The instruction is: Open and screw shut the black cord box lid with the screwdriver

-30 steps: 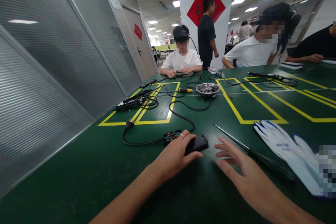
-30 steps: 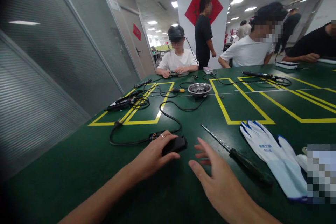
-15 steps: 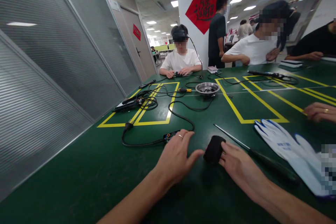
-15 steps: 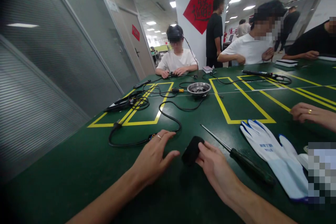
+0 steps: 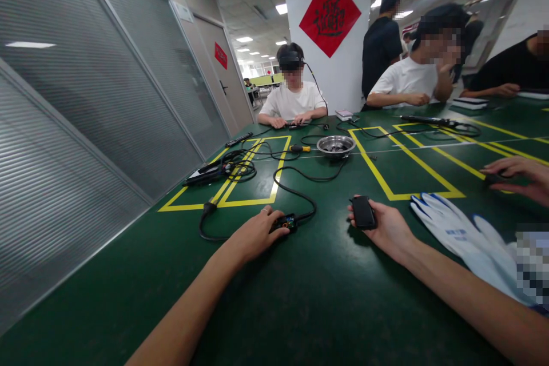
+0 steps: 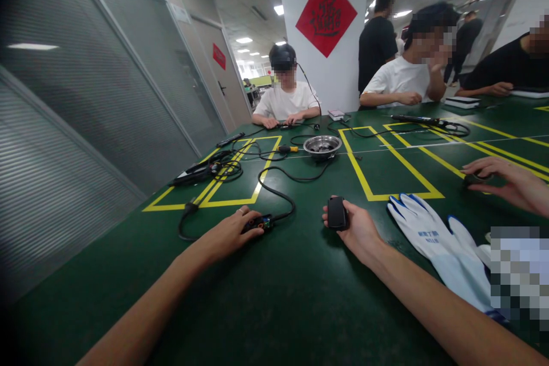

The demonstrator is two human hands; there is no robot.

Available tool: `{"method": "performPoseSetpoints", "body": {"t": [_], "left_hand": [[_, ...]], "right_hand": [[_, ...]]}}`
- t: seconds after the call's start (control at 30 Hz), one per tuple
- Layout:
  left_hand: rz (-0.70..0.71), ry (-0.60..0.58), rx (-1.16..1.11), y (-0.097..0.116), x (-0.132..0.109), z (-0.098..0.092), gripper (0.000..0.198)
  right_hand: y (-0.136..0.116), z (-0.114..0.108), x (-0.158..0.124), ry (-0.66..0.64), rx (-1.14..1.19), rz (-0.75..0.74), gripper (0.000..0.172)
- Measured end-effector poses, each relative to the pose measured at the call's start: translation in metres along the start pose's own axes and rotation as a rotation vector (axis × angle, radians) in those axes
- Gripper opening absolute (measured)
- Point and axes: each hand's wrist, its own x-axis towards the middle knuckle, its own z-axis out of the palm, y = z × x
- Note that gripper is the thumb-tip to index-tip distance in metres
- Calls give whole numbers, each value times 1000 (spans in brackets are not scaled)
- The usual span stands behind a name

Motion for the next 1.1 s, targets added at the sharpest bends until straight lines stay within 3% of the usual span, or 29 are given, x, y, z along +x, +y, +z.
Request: {"method": "performPoseSetpoints", "body": {"t": [0.37, 0.57, 0.8, 0.97, 1.1], "left_hand": [[-4, 9, 18, -3, 2, 0, 49], [8, 166, 120, 4, 2, -4, 54], [4, 352, 188, 10, 1, -7, 43], [-51, 468, 193, 12, 1, -8, 44], [-97, 520, 191, 14, 0, -11, 43]], "right_hand": [[-13, -23, 9, 49, -12, -92, 32], [-16, -28, 9, 35, -162, -177, 33], [-11, -28, 21, 51, -680, -467, 38], [11, -19, 22, -38, -1180, -704, 36], [12, -12, 16, -82, -1466, -832, 42]]}}
